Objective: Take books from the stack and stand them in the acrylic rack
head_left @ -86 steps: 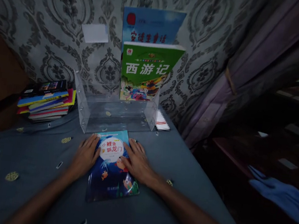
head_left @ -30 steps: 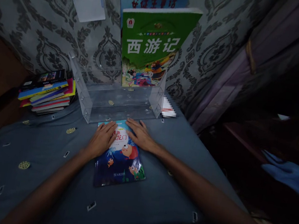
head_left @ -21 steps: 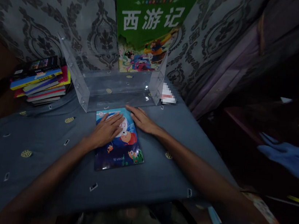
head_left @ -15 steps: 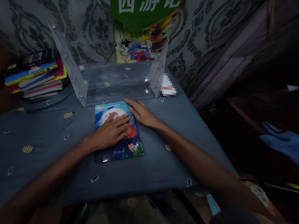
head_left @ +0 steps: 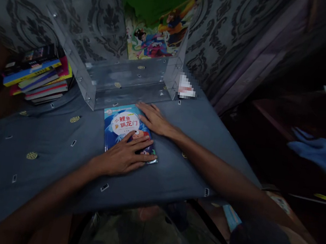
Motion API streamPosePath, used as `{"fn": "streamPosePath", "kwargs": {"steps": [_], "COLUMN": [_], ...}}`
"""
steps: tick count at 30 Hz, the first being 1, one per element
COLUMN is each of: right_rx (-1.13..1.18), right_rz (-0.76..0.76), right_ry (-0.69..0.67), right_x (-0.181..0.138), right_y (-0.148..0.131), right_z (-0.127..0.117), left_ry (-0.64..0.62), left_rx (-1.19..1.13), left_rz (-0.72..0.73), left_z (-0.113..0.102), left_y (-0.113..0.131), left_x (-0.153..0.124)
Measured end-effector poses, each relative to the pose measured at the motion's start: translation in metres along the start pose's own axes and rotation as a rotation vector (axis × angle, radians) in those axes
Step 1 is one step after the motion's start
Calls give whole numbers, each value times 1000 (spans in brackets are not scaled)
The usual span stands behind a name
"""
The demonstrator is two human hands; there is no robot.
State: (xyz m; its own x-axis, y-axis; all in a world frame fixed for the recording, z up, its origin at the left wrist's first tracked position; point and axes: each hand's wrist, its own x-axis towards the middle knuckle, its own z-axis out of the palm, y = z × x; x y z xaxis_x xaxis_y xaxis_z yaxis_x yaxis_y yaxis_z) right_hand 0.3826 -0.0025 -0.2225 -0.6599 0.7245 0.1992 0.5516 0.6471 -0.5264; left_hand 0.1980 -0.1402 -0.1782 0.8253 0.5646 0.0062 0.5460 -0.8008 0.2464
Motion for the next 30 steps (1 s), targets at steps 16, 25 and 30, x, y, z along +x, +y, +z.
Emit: {"fn": "streamPosePath", "kwargs": {"steps": [16, 25, 30], "right_rx": [-82, 35, 162], "right_rz": [91, 101, 148], "right_ry": [41, 102, 111], "right_x": [-82, -91, -99], "right_y": [-71, -67, -67], "right_z": [19, 24, 26], "left_ry": [671, 1031, 1063], "left_rx": [-137, -1067, -1640], "left_rz": [-742, -958, -1082], "left_z": [12, 13, -3], "left_y": [-32, -47, -34], "left_x": [-41, -33, -17]}}
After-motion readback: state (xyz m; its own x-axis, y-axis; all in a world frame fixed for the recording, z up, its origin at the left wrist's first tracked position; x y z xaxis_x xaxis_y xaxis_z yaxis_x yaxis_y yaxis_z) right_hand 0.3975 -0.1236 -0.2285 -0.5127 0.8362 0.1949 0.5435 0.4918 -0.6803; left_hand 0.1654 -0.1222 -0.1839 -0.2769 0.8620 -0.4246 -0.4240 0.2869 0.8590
